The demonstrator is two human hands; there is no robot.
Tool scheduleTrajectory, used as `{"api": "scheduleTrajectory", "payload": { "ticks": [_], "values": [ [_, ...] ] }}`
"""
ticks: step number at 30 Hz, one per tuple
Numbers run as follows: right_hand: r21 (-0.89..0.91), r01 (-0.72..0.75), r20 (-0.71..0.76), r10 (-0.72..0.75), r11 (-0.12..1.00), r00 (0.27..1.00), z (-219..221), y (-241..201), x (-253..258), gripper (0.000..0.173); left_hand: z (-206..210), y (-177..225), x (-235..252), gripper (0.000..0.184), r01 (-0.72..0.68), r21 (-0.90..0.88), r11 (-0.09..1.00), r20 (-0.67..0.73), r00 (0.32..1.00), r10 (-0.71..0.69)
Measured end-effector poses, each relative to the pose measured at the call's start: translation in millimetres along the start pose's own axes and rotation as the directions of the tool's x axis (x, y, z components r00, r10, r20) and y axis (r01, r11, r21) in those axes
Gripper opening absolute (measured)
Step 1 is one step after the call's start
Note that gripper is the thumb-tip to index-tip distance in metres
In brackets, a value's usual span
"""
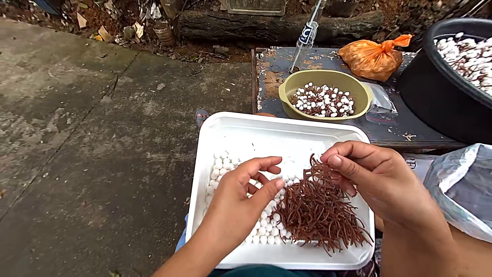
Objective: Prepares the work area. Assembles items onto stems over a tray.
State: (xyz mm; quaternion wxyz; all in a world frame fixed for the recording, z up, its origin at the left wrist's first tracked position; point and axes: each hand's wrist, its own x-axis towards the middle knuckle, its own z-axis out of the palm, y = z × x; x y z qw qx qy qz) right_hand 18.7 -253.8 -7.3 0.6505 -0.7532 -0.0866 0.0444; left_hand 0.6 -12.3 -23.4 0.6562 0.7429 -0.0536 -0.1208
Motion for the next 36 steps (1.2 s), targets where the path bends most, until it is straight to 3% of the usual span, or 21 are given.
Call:
{"api": "scheduleTrajectory", "payload": {
  "ticks": [2, 5, 7, 18, 21, 25, 31, 34, 36],
  "values": [
    [0.117, -0.047, 0.046, 0.042, 0.992, 0.998, 9, 2, -1, 0.011, 6, 4, 4, 0.036, -0.025, -0.078, 0.997, 0.046, 0.999, 0.028],
    [0.119, -0.086, 0.074, 0.078, 0.989, 0.994, 20, 7, -5, 0.011, 16, 7, 6, 0.012, 0.009, -0.191, 0.981, 0.066, 0.998, 0.004],
    [0.078, -0.094, 0.067, 0.089, 0.993, 0.994, 21, 8, -8, 0.012, 15, 4, 6, 0.006, 0.025, -0.223, 0.975, 0.046, 0.999, -0.015],
    [0.054, -0.084, -0.046, 0.087, 0.995, 0.995, 40, 3, -10, 0.016, 12, 2, 6, 0.014, 0.115, -0.403, 0.908, -0.040, 0.989, -0.143],
    [-0.094, -0.007, -0.131, -0.005, 0.996, 0.991, 57, 7, -15, 0.035, 13, 6, 6, 0.015, 0.133, -0.443, 0.886, -0.059, 0.982, -0.178],
    [-0.201, 0.083, -0.165, -0.117, 0.976, 0.979, 61, 11, -17, 0.014, 14, 6, 5, 0.012, 0.114, -0.466, 0.877, -0.040, 0.988, -0.150],
    [-0.376, 0.093, -0.208, -0.182, 0.922, 0.961, 32, 8, -17, 0.020, 7, 3, 6, 0.038, 0.113, -0.386, 0.915, -0.051, 0.988, -0.144],
    [-0.480, 0.052, -0.242, -0.189, 0.876, 0.952, 5, 8, -17, 0.014, 3, 1, 6, 0.040, 0.128, -0.362, 0.924, -0.055, 0.986, -0.158],
    [-0.628, -0.019, -0.256, -0.184, 0.778, 0.949, -9, 10, -18, 0.013, 2, 0, 4, 0.036, 0.123, -0.360, 0.925, -0.050, 0.987, -0.150]
  ]
}}
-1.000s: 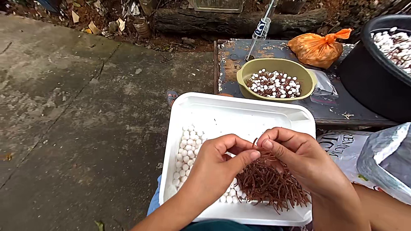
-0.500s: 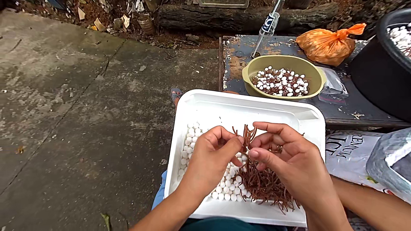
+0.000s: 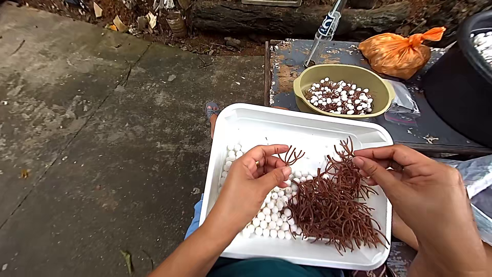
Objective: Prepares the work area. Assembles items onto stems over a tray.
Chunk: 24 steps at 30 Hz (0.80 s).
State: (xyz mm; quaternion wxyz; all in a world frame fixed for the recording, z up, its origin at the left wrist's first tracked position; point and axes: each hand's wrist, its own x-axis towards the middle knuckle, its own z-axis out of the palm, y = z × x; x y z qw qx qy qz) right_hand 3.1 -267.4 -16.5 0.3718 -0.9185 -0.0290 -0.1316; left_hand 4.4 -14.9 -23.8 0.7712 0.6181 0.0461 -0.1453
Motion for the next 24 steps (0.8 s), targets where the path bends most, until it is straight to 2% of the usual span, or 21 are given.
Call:
{"api": "scheduleTrajectory", "payload": {
  "ticks": [1, 3, 5, 7, 10, 12, 15, 16, 19, 20, 24],
  "values": [
    [-0.097, 0.005, 0.003, -0.005, 0.995, 1.000, -2, 2, 1, 0.015, 0, 0, -1, 0.031, -0.009, 0.000, 1.000, 0.005, 1.000, 0.009],
    [-0.112, 0.030, -0.007, -0.031, 0.993, 0.999, 2, -1, 1, 0.019, 0, 0, -1, 0.024, -0.024, 0.003, 1.000, 0.019, 1.000, 0.024],
    [0.071, 0.048, 0.010, -0.049, 0.996, 0.999, 11, -14, -2, 0.016, 2, 0, -2, 0.021, -0.040, 0.016, 0.999, 0.019, 0.999, 0.039],
    [0.297, 0.027, 0.077, -0.052, 0.955, 0.996, 25, -32, -7, 0.014, 5, -1, -4, 0.019, -0.066, 0.053, 0.996, 0.016, 0.998, 0.065],
    [0.389, 0.057, 0.084, -0.097, 0.919, 0.992, 44, -47, -12, 0.009, 7, -3, -6, 0.017, -0.140, 0.083, 0.987, 0.022, 0.990, 0.139],
    [0.385, 0.086, 0.067, -0.121, 0.919, 0.990, 48, -50, -12, 0.006, 6, -3, -8, 0.027, -0.147, 0.022, 0.989, 0.053, 0.988, 0.146],
    [0.384, 0.113, 0.093, -0.161, 0.917, 0.983, 51, -49, -12, 0.008, 4, 1, -9, 0.073, -0.052, 0.018, 0.999, 0.125, 0.991, 0.049],
    [0.389, 0.117, 0.108, -0.171, 0.914, 0.979, 53, -49, -14, 0.009, 5, 1, -9, 0.072, -0.027, 0.056, 0.998, 0.122, 0.992, 0.020],
    [0.428, 0.079, 0.118, -0.143, 0.900, 0.983, 57, -52, -17, 0.009, 8, -2, -8, 0.020, -0.029, 0.092, 0.995, 0.080, 0.997, 0.021],
    [0.446, 0.050, 0.125, -0.117, 0.894, 0.985, 58, -53, -17, 0.009, 7, -2, -7, 0.012, -0.036, 0.086, 0.996, 0.085, 0.996, 0.029],
    [0.491, 0.008, 0.105, -0.069, 0.871, 0.992, 61, -52, -19, 0.009, 4, 3, -7, 0.008, 0.015, 0.040, 0.999, 0.090, 0.996, -0.019]
  ]
}}
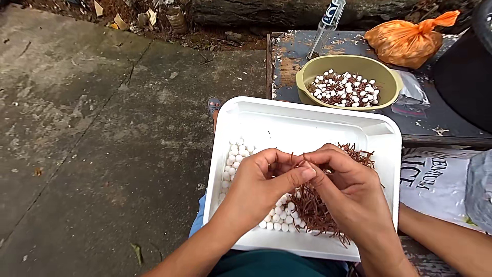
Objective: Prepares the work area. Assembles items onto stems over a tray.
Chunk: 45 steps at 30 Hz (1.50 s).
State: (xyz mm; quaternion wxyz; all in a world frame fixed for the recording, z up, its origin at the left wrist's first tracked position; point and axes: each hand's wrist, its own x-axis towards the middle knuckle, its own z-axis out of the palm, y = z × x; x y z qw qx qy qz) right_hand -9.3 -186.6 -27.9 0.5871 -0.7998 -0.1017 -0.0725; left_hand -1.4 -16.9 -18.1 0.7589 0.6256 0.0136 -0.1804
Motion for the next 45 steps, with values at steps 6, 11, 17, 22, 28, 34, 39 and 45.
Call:
{"api": "scheduleTrajectory", "payload": {
  "ticks": [6, 11, 17, 22, 28, 34, 39, 45],
  "values": [
    [0.060, 0.016, -0.045, -0.013, 0.998, 0.999, 3, 2, 2, 0.009, -1, 2, 0, 0.011, -0.022, -0.033, 0.999, 0.007, 1.000, 0.022],
    [0.107, -0.009, -0.081, 0.018, 0.994, 0.997, 5, 0, 2, 0.010, 1, 2, -1, 0.007, -0.038, -0.011, 0.999, -0.042, 0.998, 0.037],
    [0.012, 0.027, 0.001, -0.027, 1.000, 1.000, -2, -2, 7, 0.010, 3, 0, -3, 0.008, -0.047, -0.056, 0.997, -0.086, 0.995, 0.042],
    [-0.429, 0.067, 0.012, -0.068, 0.901, 0.998, -23, 12, 16, 0.015, -12, 3, 0, 0.008, -0.186, 0.046, 0.981, -0.178, 0.965, 0.192],
    [-0.654, 0.153, 0.196, -0.030, 0.741, 0.980, -17, 25, 13, 0.014, -16, -1, 0, 0.007, -0.207, 0.064, 0.976, -0.251, 0.944, 0.217],
    [-0.507, 0.163, 0.163, -0.091, 0.847, 0.982, -12, 30, 13, 0.014, -9, -3, -1, 0.006, -0.192, 0.079, 0.978, -0.234, 0.950, 0.205],
    [0.273, -0.131, 0.136, 0.097, 0.953, 0.986, -10, -2, 11, 0.018, -2, -4, -3, 0.007, -0.243, 0.081, 0.966, -0.198, 0.946, 0.255],
    [0.505, -0.278, 0.196, 0.205, 0.817, 0.959, -6, -2, 10, 0.024, 3, -1, -5, 0.008, -0.325, 0.144, 0.935, -0.209, 0.913, 0.350]
  ]
}}
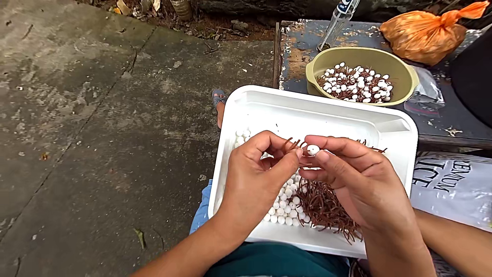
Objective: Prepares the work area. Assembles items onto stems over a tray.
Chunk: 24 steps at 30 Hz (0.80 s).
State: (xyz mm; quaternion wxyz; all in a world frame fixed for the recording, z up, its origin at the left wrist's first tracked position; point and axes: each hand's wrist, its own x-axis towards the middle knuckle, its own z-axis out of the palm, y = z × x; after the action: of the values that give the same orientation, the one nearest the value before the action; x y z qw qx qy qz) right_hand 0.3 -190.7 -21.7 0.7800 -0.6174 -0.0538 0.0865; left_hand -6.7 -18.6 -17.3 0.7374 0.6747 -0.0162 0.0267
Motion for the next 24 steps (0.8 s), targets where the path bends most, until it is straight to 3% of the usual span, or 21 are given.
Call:
{"api": "scheduleTrajectory", "payload": {
  "ticks": [8, 24],
  "values": [
    [0.037, 0.009, -0.006, -0.009, 0.999, 1.000, 3.2, 0.3, -0.9, 0.023, 3.9, 0.3, -1.5, 0.007, -0.047, 0.055, 0.997, -0.026, 0.999, 0.048],
    [-0.152, 0.153, -0.015, -0.157, 0.976, 0.987, 4.7, -1.0, -0.9, 0.018, 3.2, 0.4, 0.1, 0.005, -0.078, 0.115, 0.990, 0.016, 0.997, 0.077]
  ]
}}
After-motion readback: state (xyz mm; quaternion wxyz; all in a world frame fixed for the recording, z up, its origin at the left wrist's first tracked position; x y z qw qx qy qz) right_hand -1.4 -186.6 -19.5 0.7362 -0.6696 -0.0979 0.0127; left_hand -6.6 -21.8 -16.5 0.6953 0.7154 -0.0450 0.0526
